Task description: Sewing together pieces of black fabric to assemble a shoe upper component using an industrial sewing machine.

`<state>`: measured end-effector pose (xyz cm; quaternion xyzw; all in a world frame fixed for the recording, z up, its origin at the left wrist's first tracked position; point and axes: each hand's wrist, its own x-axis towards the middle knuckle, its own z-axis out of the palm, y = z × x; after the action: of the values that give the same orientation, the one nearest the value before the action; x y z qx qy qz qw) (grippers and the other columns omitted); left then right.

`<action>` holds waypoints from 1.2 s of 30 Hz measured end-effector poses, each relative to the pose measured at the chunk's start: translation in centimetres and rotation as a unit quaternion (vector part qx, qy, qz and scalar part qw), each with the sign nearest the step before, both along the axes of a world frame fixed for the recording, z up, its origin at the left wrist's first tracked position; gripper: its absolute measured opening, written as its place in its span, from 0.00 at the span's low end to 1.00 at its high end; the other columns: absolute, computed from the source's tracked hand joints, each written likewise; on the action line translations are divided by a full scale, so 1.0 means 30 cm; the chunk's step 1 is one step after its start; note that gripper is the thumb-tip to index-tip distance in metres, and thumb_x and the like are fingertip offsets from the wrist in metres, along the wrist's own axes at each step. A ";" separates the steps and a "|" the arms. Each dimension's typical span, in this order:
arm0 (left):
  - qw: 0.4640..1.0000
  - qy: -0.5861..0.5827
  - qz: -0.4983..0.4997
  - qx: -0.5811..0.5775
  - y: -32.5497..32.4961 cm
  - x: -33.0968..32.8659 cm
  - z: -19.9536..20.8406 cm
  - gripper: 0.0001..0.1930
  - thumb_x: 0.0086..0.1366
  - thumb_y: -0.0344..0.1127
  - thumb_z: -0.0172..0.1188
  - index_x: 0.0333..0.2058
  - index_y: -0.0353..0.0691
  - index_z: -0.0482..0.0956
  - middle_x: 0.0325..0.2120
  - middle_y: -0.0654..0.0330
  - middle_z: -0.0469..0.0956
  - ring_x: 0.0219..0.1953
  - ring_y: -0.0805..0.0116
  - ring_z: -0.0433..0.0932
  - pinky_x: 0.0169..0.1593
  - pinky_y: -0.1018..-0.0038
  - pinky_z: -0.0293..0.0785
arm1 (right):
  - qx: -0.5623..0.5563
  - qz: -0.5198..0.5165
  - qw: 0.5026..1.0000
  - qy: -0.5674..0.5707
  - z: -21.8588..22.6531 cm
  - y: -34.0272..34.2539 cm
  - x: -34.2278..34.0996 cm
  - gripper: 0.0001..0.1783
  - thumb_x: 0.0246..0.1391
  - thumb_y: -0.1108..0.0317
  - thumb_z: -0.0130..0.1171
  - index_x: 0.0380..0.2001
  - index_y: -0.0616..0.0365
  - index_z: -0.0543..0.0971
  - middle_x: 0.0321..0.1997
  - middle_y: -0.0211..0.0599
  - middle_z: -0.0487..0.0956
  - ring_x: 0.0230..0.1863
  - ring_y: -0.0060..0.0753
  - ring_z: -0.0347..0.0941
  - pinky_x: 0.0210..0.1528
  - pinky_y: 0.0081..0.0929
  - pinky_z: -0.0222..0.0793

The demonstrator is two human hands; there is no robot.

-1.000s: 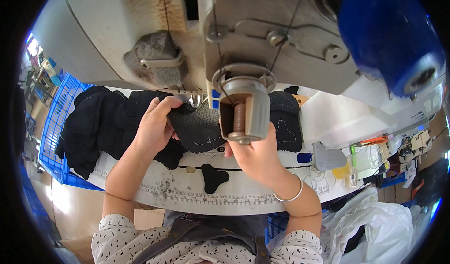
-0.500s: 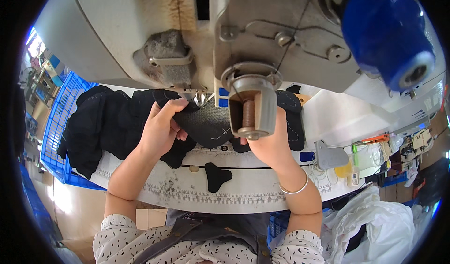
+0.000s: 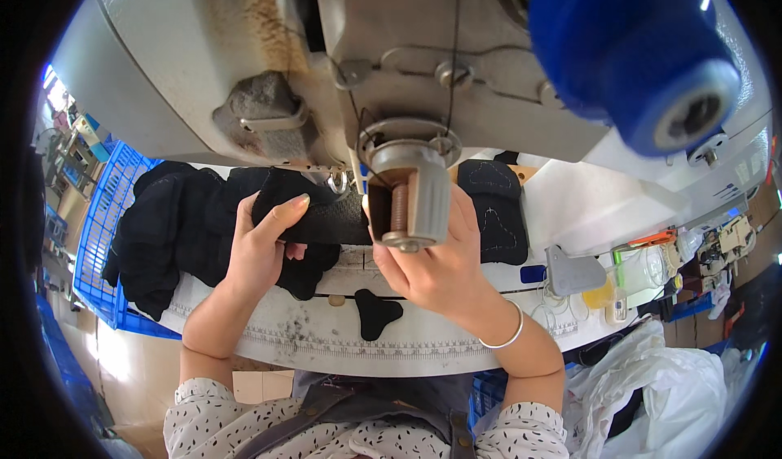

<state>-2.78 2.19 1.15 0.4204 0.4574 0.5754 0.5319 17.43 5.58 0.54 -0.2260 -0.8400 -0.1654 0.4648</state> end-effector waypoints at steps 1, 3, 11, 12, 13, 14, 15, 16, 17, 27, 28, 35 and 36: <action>1.000 0.000 -0.008 0.006 -0.002 0.001 0.000 0.11 0.57 0.40 0.60 0.27 0.38 0.76 0.19 0.66 0.73 0.16 0.81 0.69 0.19 0.85 0.66 | -0.003 -0.001 1.000 -0.001 0.000 0.000 0.000 0.13 0.40 0.76 0.57 0.35 0.63 0.78 0.37 0.40 0.77 0.36 0.40 0.70 0.40 0.32 0.63; 1.000 0.005 0.013 -0.021 -0.010 0.005 -0.002 0.10 0.58 0.40 0.60 0.27 0.38 0.76 0.19 0.67 0.73 0.16 0.81 0.68 0.19 0.85 0.65 | 0.002 -0.012 1.000 -0.003 0.000 0.003 0.003 0.13 0.40 0.77 0.57 0.35 0.63 0.78 0.38 0.41 0.77 0.37 0.41 0.71 0.41 0.32 0.63; 0.999 -0.005 -0.037 0.032 -0.033 0.011 -0.014 0.10 0.60 0.38 0.58 0.29 0.36 0.76 0.20 0.67 0.74 0.17 0.84 0.67 0.19 0.86 0.64 | -0.015 -0.019 1.000 -0.007 -0.004 0.004 0.016 0.14 0.41 0.77 0.56 0.36 0.63 0.78 0.40 0.42 0.77 0.39 0.43 0.71 0.43 0.33 0.64; 0.998 -0.009 -0.044 0.033 -0.037 0.013 -0.016 0.09 0.60 0.37 0.58 0.29 0.35 0.76 0.20 0.67 0.74 0.17 0.84 0.67 0.18 0.86 0.64 | -0.014 -0.023 1.000 -0.006 -0.004 0.003 0.016 0.14 0.41 0.77 0.56 0.36 0.63 0.78 0.40 0.42 0.77 0.39 0.43 0.71 0.43 0.34 0.64; 0.998 -0.009 -0.044 0.033 -0.041 0.016 -0.018 0.09 0.60 0.37 0.58 0.29 0.35 0.76 0.20 0.67 0.74 0.17 0.84 0.67 0.18 0.86 0.64 | -0.016 -0.021 1.000 -0.007 -0.003 0.003 0.017 0.14 0.41 0.77 0.56 0.36 0.63 0.78 0.40 0.42 0.77 0.39 0.43 0.71 0.43 0.34 0.64; 0.998 -0.017 -0.053 0.041 -0.045 0.019 -0.020 0.09 0.61 0.36 0.57 0.29 0.35 0.76 0.20 0.67 0.74 0.17 0.85 0.67 0.18 0.87 0.64 | -0.015 -0.021 1.000 -0.006 -0.003 0.003 0.017 0.14 0.41 0.77 0.56 0.35 0.64 0.78 0.40 0.42 0.77 0.40 0.43 0.71 0.44 0.34 0.64; 0.996 -0.026 -0.063 0.050 -0.048 0.021 -0.022 0.09 0.61 0.35 0.57 0.29 0.34 0.76 0.20 0.67 0.74 0.17 0.85 0.67 0.18 0.87 0.64 | -0.013 -0.023 1.000 -0.004 -0.002 0.003 0.017 0.14 0.41 0.77 0.56 0.35 0.64 0.79 0.40 0.42 0.77 0.40 0.43 0.71 0.44 0.35 0.64; 0.996 -0.018 -0.071 0.047 -0.051 0.021 -0.023 0.08 0.61 0.34 0.57 0.29 0.34 0.77 0.19 0.67 0.74 0.16 0.85 0.67 0.18 0.86 0.64 | -0.014 -0.022 1.000 -0.004 -0.001 0.004 0.017 0.14 0.41 0.77 0.56 0.35 0.64 0.79 0.40 0.42 0.77 0.40 0.43 0.71 0.44 0.35 0.64; 0.996 -0.018 -0.072 0.049 -0.051 0.021 -0.024 0.08 0.61 0.34 0.57 0.29 0.34 0.77 0.19 0.67 0.74 0.16 0.85 0.67 0.18 0.86 0.64 | -0.017 -0.019 1.000 -0.002 -0.001 0.005 0.017 0.14 0.41 0.77 0.56 0.35 0.64 0.78 0.40 0.42 0.77 0.40 0.43 0.71 0.44 0.35 0.64; 0.994 -0.012 -0.083 0.070 -0.057 0.045 -0.039 0.09 0.61 0.35 0.57 0.27 0.35 0.77 0.17 0.69 0.73 0.16 0.86 0.67 0.18 0.86 0.63 | -0.023 -0.002 1.000 -0.001 0.002 0.002 0.022 0.14 0.41 0.77 0.56 0.35 0.64 0.78 0.40 0.42 0.77 0.40 0.44 0.71 0.45 0.35 0.64; 0.994 -0.001 -0.082 0.070 -0.055 0.046 -0.036 0.09 0.61 0.35 0.57 0.27 0.35 0.77 0.17 0.69 0.73 0.16 0.85 0.67 0.18 0.86 0.62 | -0.024 -0.002 1.000 -0.001 0.001 0.001 0.022 0.14 0.41 0.77 0.56 0.35 0.64 0.78 0.40 0.42 0.77 0.40 0.44 0.71 0.45 0.35 0.64; 0.998 0.045 -0.039 -0.022 -0.008 -0.007 0.009 0.11 0.59 0.37 0.57 0.26 0.34 0.76 0.17 0.65 0.73 0.14 0.81 0.66 0.17 0.84 0.61 | -0.022 -0.004 1.000 0.005 0.001 -0.002 0.012 0.14 0.40 0.77 0.56 0.36 0.64 0.78 0.40 0.42 0.77 0.37 0.42 0.72 0.41 0.33 0.65; 0.998 0.036 -0.050 -0.008 -0.008 -0.011 0.011 0.11 0.59 0.37 0.57 0.26 0.34 0.76 0.17 0.65 0.73 0.14 0.81 0.66 0.17 0.84 0.61 | -0.023 0.000 1.000 0.006 0.003 -0.003 0.012 0.15 0.40 0.78 0.56 0.36 0.64 0.78 0.39 0.42 0.77 0.37 0.42 0.72 0.40 0.33 0.65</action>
<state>-3.11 1.94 1.47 0.4589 0.4593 0.5293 0.5462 17.80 5.49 0.64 -0.2373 -0.8407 -0.1443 0.4649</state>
